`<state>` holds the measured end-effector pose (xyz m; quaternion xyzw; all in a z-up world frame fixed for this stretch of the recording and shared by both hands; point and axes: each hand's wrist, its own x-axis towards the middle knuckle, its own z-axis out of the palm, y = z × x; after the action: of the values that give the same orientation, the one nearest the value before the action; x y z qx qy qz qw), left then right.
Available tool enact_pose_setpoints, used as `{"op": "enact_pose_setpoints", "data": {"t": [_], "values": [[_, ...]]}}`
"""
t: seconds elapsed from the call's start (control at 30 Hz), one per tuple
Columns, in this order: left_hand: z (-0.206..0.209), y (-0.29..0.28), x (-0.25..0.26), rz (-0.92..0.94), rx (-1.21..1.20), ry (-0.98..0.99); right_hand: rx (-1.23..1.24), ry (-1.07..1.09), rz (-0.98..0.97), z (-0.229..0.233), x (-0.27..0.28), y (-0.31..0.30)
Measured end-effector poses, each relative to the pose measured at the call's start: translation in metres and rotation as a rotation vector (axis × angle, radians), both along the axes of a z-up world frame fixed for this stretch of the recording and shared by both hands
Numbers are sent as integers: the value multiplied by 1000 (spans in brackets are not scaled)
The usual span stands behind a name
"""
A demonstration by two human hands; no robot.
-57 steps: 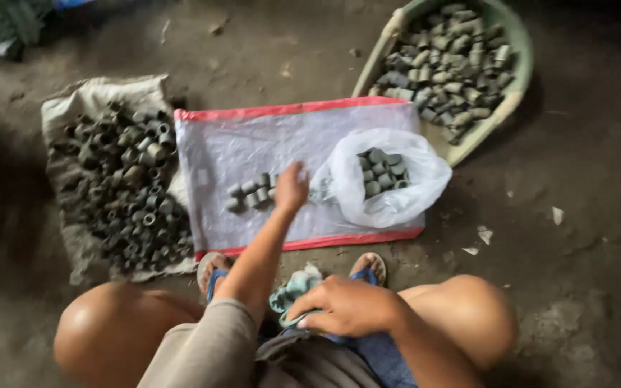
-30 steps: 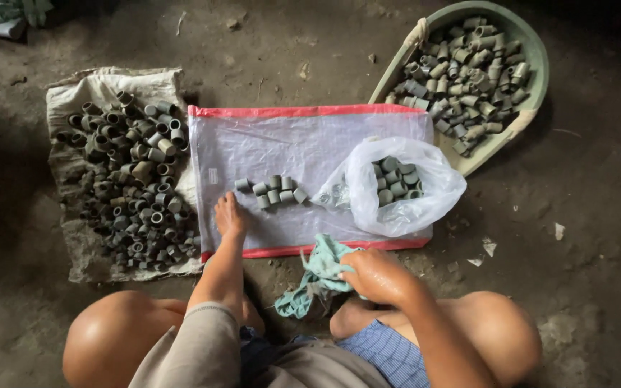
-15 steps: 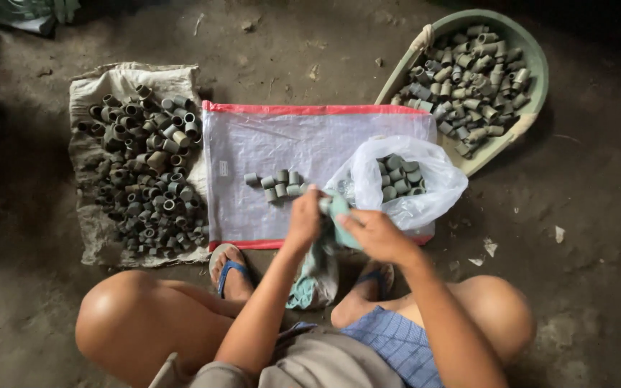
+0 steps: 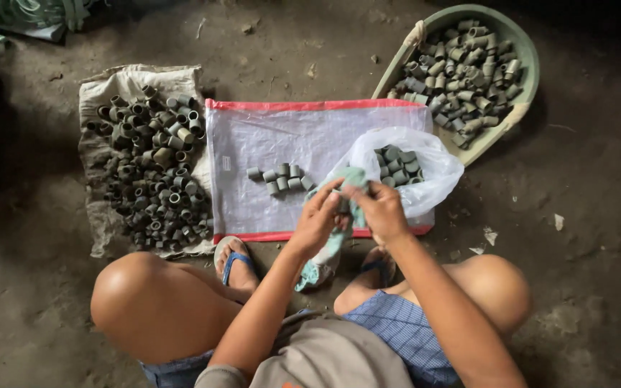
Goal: Cleaning and sorting small grey pipe fittings by wiping them with a cloth and placing them on a plastic sheet.
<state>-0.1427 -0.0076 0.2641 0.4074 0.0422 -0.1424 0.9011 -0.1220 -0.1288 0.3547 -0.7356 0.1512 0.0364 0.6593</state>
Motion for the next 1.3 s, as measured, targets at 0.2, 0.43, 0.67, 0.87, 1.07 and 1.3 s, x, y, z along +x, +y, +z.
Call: {"op": "enact_pose_setpoints", "data": {"t": [0.2, 0.43, 0.67, 0.87, 1.07, 1.3], "values": [[-27, 5, -4, 335, 6, 278, -537, -638, 311, -38, -30, 11], [-26, 7, -17, 469, 773, -267, -270, -19, 255, -95, -15, -12], [-23, 27, -11, 496, 1124, -696, -423, 115, 353, -39, -24, -4], [-66, 31, 11, 345, 640, -16, -625, 129, 732, 1, -27, -34], [-92, -3, 42, 111, 1221, -154, -682, -58, 1148, 10, -53, -34], [-46, -77, 93, -25, 1071, -45, -628, 203, 1181, -7, -54, -29]]}}
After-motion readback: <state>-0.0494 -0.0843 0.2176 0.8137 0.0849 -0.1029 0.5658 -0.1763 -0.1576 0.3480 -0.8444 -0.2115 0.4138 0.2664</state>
